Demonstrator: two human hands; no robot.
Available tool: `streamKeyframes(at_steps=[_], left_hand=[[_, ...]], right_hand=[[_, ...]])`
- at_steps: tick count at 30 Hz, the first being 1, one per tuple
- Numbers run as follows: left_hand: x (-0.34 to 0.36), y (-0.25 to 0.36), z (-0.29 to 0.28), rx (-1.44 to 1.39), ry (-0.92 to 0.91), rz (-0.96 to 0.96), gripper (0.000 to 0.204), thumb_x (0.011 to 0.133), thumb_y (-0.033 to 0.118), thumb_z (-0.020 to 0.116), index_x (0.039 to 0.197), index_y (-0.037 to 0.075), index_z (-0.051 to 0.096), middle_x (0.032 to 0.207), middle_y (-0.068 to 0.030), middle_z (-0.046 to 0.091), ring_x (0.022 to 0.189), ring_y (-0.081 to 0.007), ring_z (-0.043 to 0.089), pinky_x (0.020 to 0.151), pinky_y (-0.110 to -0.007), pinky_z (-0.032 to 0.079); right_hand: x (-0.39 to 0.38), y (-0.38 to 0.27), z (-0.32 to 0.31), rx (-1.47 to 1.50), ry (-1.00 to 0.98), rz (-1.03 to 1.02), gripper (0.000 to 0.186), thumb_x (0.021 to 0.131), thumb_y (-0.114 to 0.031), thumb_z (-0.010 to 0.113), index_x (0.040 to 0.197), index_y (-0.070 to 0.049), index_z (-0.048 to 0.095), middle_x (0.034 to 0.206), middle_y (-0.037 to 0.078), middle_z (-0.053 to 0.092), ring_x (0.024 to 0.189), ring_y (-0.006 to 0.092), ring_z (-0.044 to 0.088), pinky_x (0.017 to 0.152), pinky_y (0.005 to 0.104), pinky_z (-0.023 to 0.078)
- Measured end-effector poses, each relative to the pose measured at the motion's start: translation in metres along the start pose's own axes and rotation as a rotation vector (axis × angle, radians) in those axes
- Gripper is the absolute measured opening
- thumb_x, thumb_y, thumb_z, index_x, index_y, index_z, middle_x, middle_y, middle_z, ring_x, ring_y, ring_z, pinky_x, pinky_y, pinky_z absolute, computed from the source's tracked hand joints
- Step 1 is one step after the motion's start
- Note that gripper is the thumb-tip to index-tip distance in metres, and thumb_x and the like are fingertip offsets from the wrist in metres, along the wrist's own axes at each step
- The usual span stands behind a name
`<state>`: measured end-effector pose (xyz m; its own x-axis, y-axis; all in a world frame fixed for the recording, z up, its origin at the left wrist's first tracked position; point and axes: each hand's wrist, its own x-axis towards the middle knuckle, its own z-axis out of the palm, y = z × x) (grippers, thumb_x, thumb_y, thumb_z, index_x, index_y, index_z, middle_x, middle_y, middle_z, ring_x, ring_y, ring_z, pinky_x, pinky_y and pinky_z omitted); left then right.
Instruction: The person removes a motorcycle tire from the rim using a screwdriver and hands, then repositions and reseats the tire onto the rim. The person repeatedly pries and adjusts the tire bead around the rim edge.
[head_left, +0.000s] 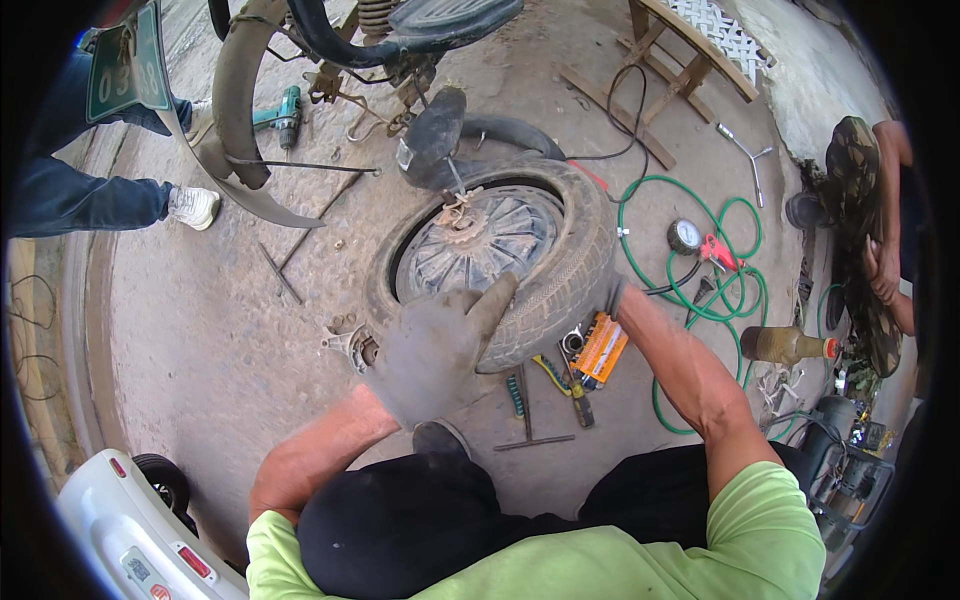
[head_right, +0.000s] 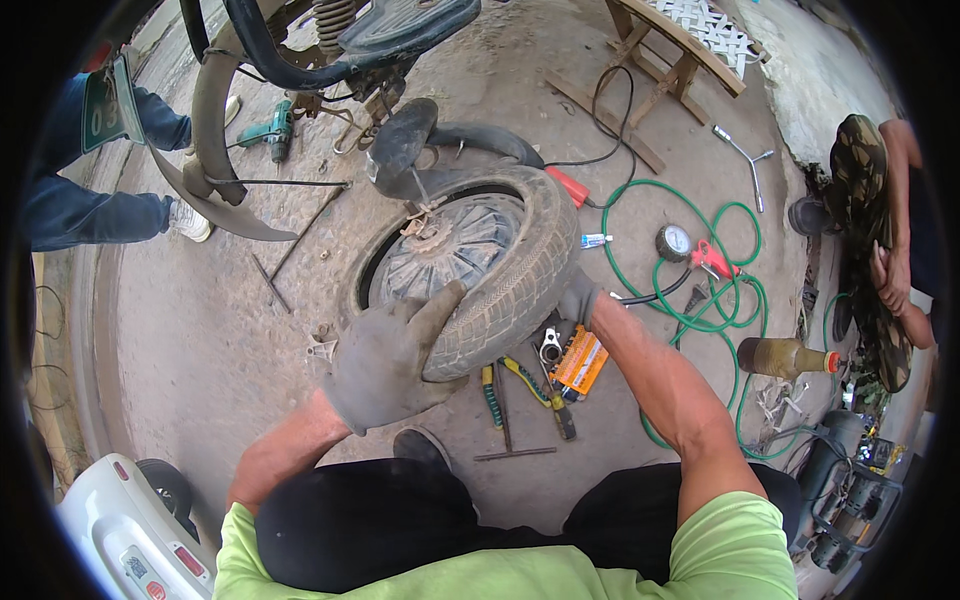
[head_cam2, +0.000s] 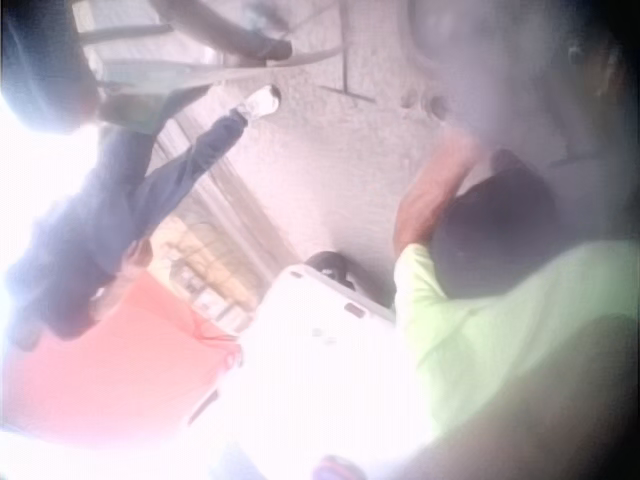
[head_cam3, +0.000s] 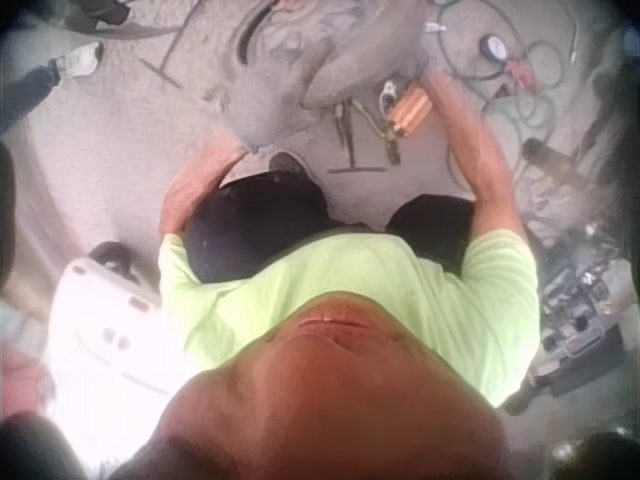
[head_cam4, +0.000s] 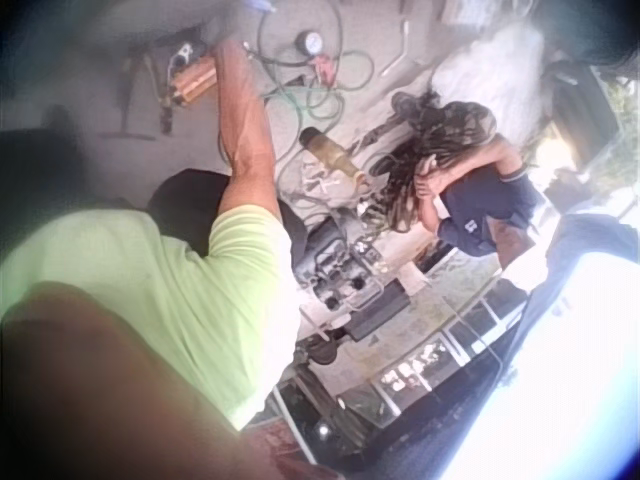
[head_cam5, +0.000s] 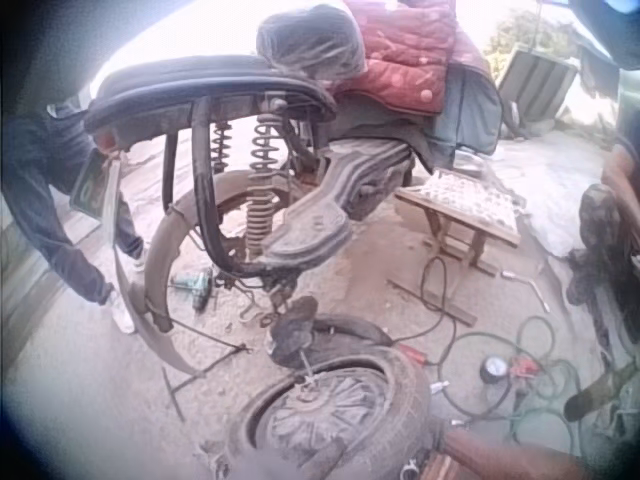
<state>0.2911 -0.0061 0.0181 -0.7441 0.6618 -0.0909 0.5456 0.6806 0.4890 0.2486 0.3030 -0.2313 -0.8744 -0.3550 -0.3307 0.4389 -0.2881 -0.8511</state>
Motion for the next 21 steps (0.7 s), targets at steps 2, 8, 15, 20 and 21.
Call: streamKeyframes(at_steps=[2, 8, 15, 20, 21], left_hand=[[-0.003, -0.002, 0.018, -0.003, 0.055, 0.072, 0.105, 0.077, 0.036, 0.101, 0.166, 0.004, 0.056, 0.123, -0.0239, 0.075, 0.112, -0.0425, 0.074, 0.099, -0.051, 0.059], [-0.02, -0.042, 0.028, -0.21, 0.132, 0.11, 0.095, 0.083, 0.038, 0.098, 0.163, 0.005, 0.059, 0.142, -0.0232, 0.072, 0.125, -0.0412, 0.072, 0.106, -0.048, 0.058], [-0.058, -0.159, 0.116, -1.238, 0.391, -0.785, 0.077, 0.108, 0.048, 0.079, 0.166, 0.004, 0.054, 0.159, -0.0153, 0.068, 0.147, -0.0303, 0.065, 0.123, -0.046, 0.053], [-0.022, -0.148, 0.148, -1.97, 0.361, -0.678, 0.07, 0.114, 0.048, 0.072, 0.168, 0.008, 0.054, 0.166, -0.0098, 0.066, 0.142, -0.0269, 0.069, 0.124, -0.049, 0.055], [-0.014, -0.15, 0.152, -2.063, 0.367, -0.696, 0.067, 0.114, 0.046, 0.072, 0.167, 0.008, 0.056, 0.163, -0.0103, 0.068, 0.142, -0.0276, 0.07, 0.124, -0.05, 0.055]], right_hand=[[-0.002, -0.015, -0.012, 0.047, 0.008, 0.012, 0.05, 0.122, -0.039, 0.054, 0.163, -0.01, 0.059, 0.159, 0.01, 0.068, 0.142, 0.0263, 0.067, 0.125, 0.0499, 0.053], [-0.007, -0.048, -0.032, 0.159, 0.036, 0.023, 0.052, 0.121, -0.039, 0.055, 0.163, -0.008, 0.06, 0.156, 0.012, 0.07, 0.14, 0.0268, 0.069, 0.124, 0.0489, 0.055], [-0.012, -0.07, -0.054, 0.296, 0.041, 0.0, 0.054, 0.121, -0.04, 0.057, 0.162, -0.005, 0.061, 0.153, 0.014, 0.072, 0.137, 0.0272, 0.071, 0.122, 0.0477, 0.056], [-0.009, -0.136, -0.019, 0.663, 0.095, 0.188, 0.053, 0.12, -0.037, 0.06, 0.156, 0.001, 0.066, 0.142, 0.02, 0.079, 0.126, 0.0297, 0.079, 0.114, 0.0492, 0.064], [-0.005, -0.145, -0.027, 0.618, 0.066, 0.213, 0.051, 0.119, -0.036, 0.062, 0.154, 0.001, 0.067, 0.142, 0.02, 0.079, 0.123, 0.0292, 0.08, 0.112, 0.0487, 0.065]])
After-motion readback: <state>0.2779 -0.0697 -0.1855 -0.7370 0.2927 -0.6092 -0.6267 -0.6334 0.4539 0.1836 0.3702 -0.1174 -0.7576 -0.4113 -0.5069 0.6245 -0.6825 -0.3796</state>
